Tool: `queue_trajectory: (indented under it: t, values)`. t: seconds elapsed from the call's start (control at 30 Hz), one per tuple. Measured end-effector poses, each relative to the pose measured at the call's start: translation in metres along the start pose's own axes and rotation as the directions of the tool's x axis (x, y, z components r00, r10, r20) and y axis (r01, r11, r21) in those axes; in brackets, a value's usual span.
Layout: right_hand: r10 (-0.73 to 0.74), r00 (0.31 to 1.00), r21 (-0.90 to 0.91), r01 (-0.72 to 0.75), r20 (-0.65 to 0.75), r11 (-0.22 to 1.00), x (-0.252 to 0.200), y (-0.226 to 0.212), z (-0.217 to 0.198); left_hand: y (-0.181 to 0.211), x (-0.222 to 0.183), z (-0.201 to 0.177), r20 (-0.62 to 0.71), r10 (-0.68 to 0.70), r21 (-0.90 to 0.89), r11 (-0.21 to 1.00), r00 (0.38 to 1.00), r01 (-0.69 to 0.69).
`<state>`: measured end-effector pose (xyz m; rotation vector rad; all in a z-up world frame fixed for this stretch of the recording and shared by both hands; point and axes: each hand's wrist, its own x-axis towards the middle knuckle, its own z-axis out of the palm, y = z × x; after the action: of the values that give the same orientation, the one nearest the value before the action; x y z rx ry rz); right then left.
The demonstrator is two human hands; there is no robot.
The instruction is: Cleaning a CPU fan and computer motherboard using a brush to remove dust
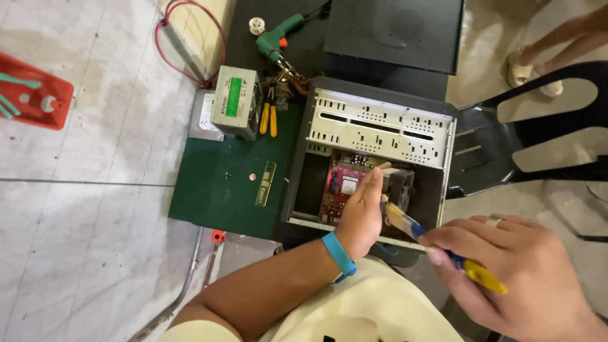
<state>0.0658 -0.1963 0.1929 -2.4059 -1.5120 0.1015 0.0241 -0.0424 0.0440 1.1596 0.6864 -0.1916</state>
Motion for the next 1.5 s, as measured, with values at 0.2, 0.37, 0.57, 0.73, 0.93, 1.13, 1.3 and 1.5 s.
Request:
queue_trajectory:
  t: [0.2,0.37,0.57,0.73,0.93,1.13,1.3,1.5]
  values:
    - [0.153,0.984,0.055,-0.149,-0.094,0.987,0.004,0.009,0.003,-0.014,0.002,-0.001,0.085,0.169,-0.069,0.984,0.982,-0.163]
    - [0.249,0.925,0.083,-0.235,-0.288,0.968,-0.008,0.008,0.002,-0.005,0.005,-0.005,0.133,0.005,-0.302,0.953,0.991,0.036]
    - [0.258,0.959,0.455,-0.178,-0.119,0.872,-0.023,0.018,0.015,-0.028,0.015,-0.024,0.201,0.37,0.101,0.913,0.907,-0.395]
    - [0.468,0.84,0.47,-0.307,-0.276,0.828,-0.041,0.02,0.025,-0.02,0.014,-0.02,0.326,0.234,-0.558,0.83,0.916,-0.013]
    - [0.284,0.942,0.462,-0.174,-0.179,0.869,-0.05,0.024,0.027,-0.022,0.017,-0.02,0.401,0.24,-0.636,0.767,0.884,0.08]
    - [0.182,0.95,0.422,-0.06,-0.255,0.905,-0.051,0.026,0.024,-0.019,0.015,-0.021,0.423,0.249,-0.61,0.789,0.871,0.071]
    - [0.248,0.893,0.391,-0.09,-0.376,0.916,-0.061,0.034,0.026,-0.018,0.012,-0.022,0.422,0.268,-0.601,0.798,0.866,0.046]
    - [0.164,0.929,0.18,-0.109,-0.33,0.978,-0.042,0.019,0.009,-0.012,0.008,-0.023,0.413,0.234,-0.53,0.848,0.88,0.024]
